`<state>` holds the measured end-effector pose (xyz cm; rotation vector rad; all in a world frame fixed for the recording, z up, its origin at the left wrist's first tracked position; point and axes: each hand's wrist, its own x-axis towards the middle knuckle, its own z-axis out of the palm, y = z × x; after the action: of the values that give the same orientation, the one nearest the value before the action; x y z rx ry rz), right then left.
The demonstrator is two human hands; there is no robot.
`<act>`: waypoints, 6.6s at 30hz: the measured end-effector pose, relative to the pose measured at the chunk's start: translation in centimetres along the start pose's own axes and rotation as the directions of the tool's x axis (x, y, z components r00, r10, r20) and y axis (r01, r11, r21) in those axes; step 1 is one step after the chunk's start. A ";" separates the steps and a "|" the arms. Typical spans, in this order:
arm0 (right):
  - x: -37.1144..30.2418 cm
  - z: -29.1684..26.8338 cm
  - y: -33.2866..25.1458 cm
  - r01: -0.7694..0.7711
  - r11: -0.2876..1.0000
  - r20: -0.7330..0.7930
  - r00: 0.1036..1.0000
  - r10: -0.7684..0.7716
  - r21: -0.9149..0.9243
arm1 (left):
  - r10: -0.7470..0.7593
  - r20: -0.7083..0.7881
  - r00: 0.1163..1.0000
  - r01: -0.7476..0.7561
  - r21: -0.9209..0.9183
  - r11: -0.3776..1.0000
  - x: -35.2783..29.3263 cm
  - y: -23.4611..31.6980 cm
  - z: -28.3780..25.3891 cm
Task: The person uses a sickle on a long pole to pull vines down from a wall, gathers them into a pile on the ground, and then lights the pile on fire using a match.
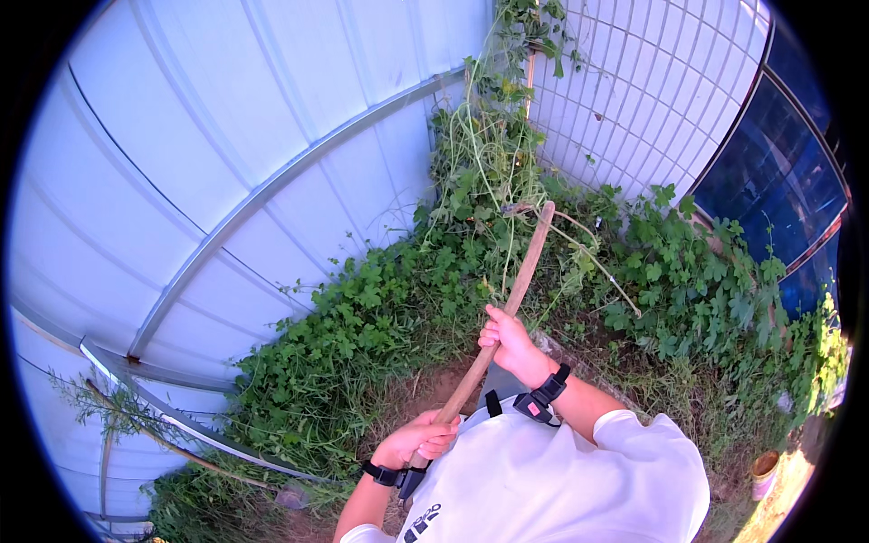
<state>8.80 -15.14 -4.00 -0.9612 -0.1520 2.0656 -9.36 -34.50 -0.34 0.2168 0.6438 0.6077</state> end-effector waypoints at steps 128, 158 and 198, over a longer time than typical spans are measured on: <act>9.3 0.7 7.7 -0.203 0.860 0.082 0.959 0.271 -0.469 | 0.304 0.197 0.932 0.011 -0.854 0.520 7.8 3.6 -5.7; 46.1 7.9 -33.6 0.193 0.916 -0.041 0.981 -0.191 0.351 | 0.236 -0.799 0.552 -0.209 0.141 0.968 15.4 12.0 -8.1; 8.4 6.4 -3.0 0.188 0.981 0.009 0.982 -0.188 0.042 | 0.534 -0.294 0.793 -0.139 0.765 0.628 12.3 13.5 2.1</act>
<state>3.37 -5.64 -3.17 -0.8737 -0.1991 1.8948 -6.49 -16.31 0.18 0.9764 1.3724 0.7786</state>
